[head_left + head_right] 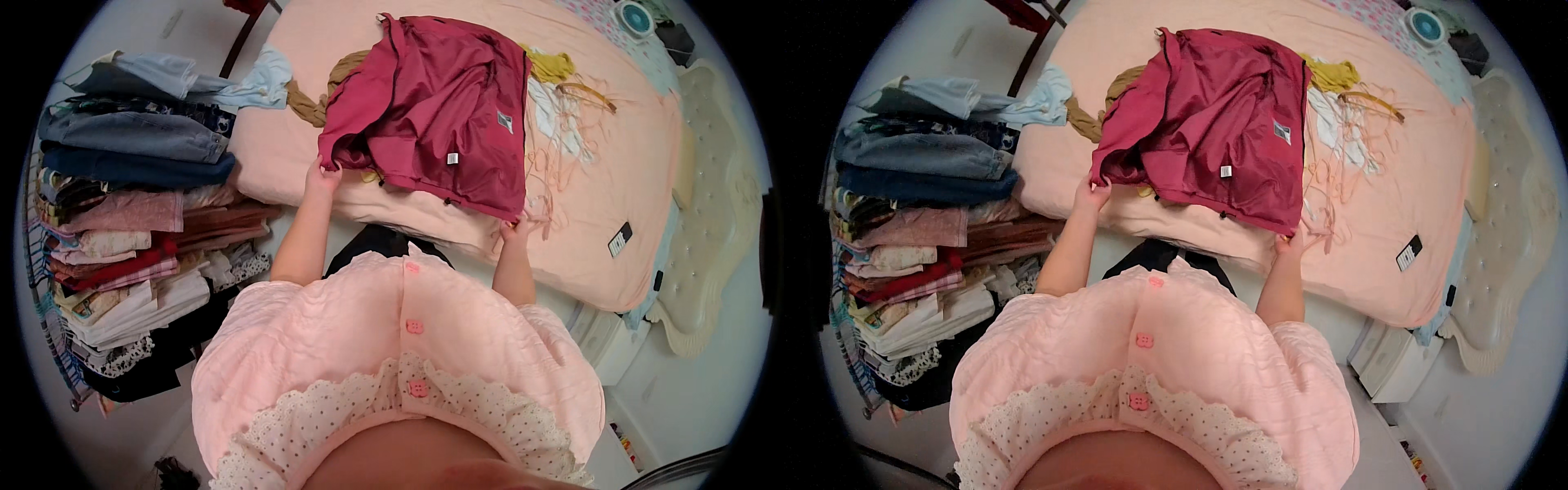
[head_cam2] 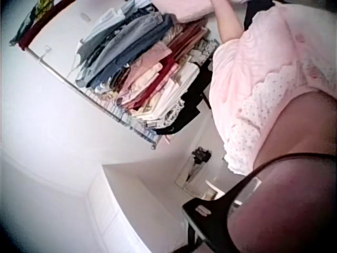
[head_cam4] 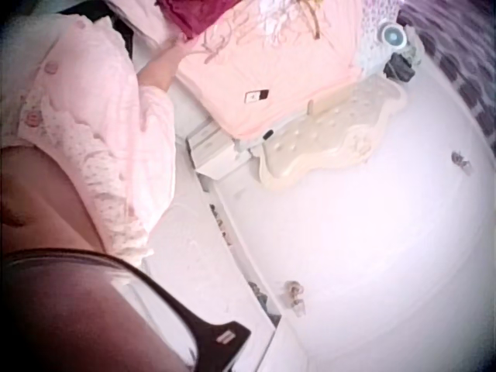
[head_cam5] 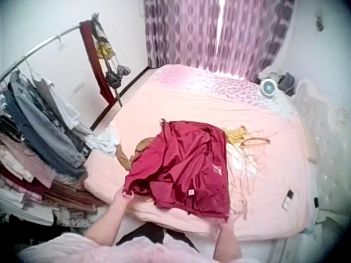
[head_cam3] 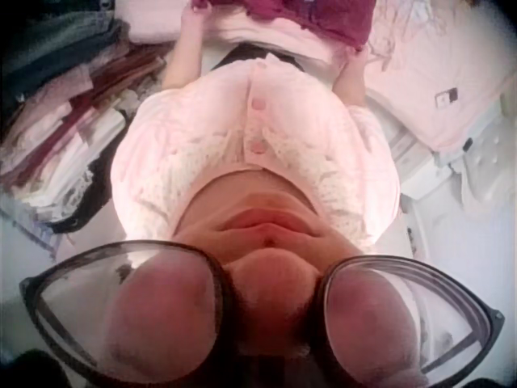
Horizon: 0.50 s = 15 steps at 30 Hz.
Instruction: The person takes a pair of shorts from a pile on a bed, places them on a hanger, and hangs them on a clothing rack. They then pick up a jacket from the bed and fasten its zipper by hand.
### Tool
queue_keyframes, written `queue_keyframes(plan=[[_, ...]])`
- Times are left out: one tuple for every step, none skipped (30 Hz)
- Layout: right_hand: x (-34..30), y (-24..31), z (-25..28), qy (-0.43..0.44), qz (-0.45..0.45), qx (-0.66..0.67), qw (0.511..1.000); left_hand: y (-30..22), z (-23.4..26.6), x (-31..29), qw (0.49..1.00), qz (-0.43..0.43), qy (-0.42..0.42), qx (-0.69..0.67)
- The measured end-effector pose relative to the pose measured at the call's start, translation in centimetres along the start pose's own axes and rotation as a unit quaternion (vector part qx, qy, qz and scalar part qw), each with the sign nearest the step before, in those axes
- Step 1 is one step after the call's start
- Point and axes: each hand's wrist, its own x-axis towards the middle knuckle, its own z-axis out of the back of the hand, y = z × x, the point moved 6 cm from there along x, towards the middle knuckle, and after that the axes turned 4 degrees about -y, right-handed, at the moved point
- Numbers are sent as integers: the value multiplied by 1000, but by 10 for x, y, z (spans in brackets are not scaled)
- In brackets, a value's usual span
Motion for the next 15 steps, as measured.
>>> queue_keyframes(plan=[[-8, 17, -13, 48, 121, -93, 987, 3, -4, -2, 1000, 4, 1, 4], [-24, 30, -31, 92, 240, -184, 949, -1, -7, -4, 999, -40, -5, 22], [-35, 30, -44, 89, 244, -179, 949, -3, -10, -4, 996, -82, -9, 42], [-52, 34, -62, 108, 326, -188, 920, -3, -14, -6, 990, -123, -13, 64], [-65, 40, -72, 123, 407, -196, 884, 9, -20, -13, 991, -113, -11, 73], [-74, 45, -80, 115, 489, -317, 804, 16, -36, -32, 967, -193, 54, 158], [-111, 32, -104, 76, 536, -451, 709, 18, -49, -50, 925, -279, 114, 230], [-152, 14, -129, 33, 568, -570, 592, 26, -51, -55, 926, -276, 116, 230], [-156, 6, -133, 83, 621, -539, 563, 49, -64, -57, 909, -217, 187, 302], [-159, -6, -138, 137, 670, -506, 525, 70, -72, -62, 882, -159, 255, 362], [-180, -23, -146, 144, 705, -493, 490, 86, -77, -73, 855, -136, 259, 429], [-201, -40, -155, 151, 738, -477, 453, 104, -80, -84, 823, -112, 262, 492], [-198, -55, -156, 178, 712, -503, 456, 121, -83, -81, 783, -98, 297, 538], [-194, -70, -155, 205, 684, -528, 459, 137, -83, -75, 739, -82, 330, 582], [-199, -82, -155, 204, 683, -530, 460, 153, -88, -89, 747, -55, 323, 578]])
